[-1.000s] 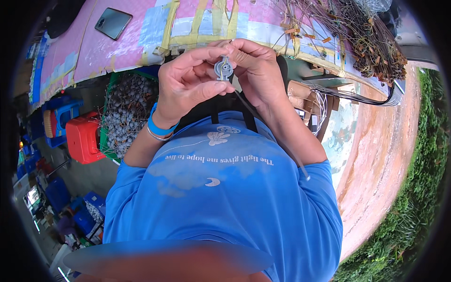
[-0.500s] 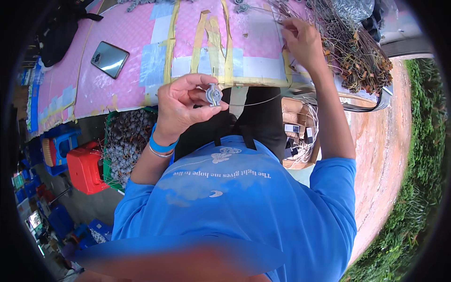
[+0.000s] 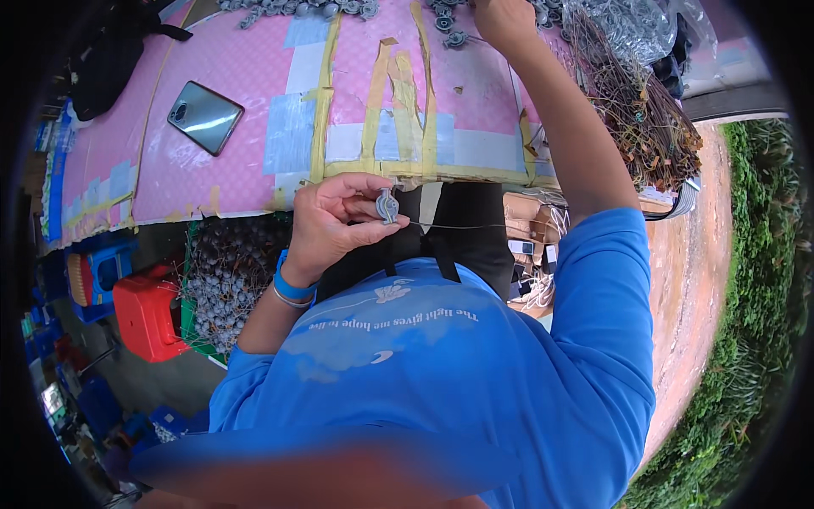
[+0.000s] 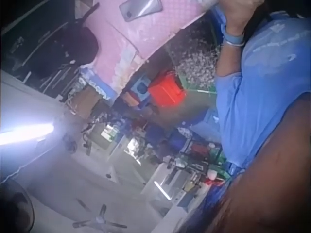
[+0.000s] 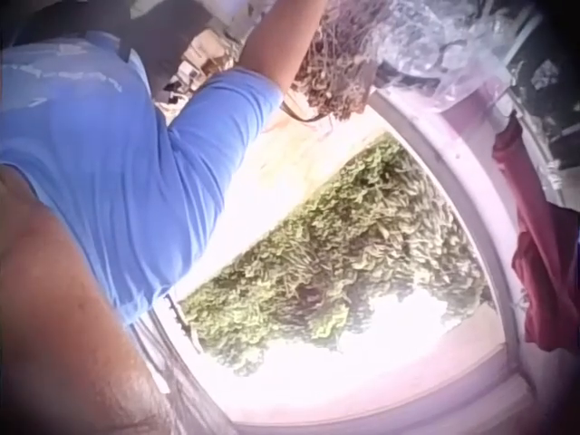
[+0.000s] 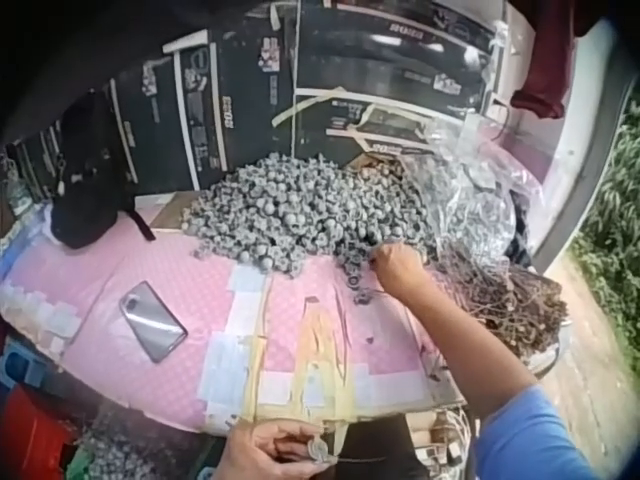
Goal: Manually attaching small plastic and metal components onto a string at a workbench.
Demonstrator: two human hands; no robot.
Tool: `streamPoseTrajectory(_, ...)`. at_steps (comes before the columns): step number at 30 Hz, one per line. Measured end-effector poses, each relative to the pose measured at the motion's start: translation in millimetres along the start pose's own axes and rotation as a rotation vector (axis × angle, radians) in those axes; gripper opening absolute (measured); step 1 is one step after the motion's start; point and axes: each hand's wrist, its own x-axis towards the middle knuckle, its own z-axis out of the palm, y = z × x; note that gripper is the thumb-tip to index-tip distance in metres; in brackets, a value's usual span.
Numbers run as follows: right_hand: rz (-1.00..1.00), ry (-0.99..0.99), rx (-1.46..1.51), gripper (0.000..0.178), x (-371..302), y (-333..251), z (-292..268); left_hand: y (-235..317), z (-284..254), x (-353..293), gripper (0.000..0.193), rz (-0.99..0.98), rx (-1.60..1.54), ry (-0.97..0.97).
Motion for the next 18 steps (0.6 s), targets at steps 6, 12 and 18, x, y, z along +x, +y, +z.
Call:
streamPoseTrajectory(6, -0.098, 0.166, 0.342, 0.020, -25, 3, -27, 0, 10, -10, 0.040, 0.007, -0.037, -0.034)
streamPoseTrajectory(12, 0.127, -0.458, 1.123, 0.021, -100, -9, -86, -4, 7, -28, 0.042, 0.070, 0.077, 0.050)
streamPoseTrajectory(18, 0.068, -0.077, 0.675, 0.025, -125, -9, -73, 1, 26, -33, 0.039, 0.084, 0.014, 0.058)
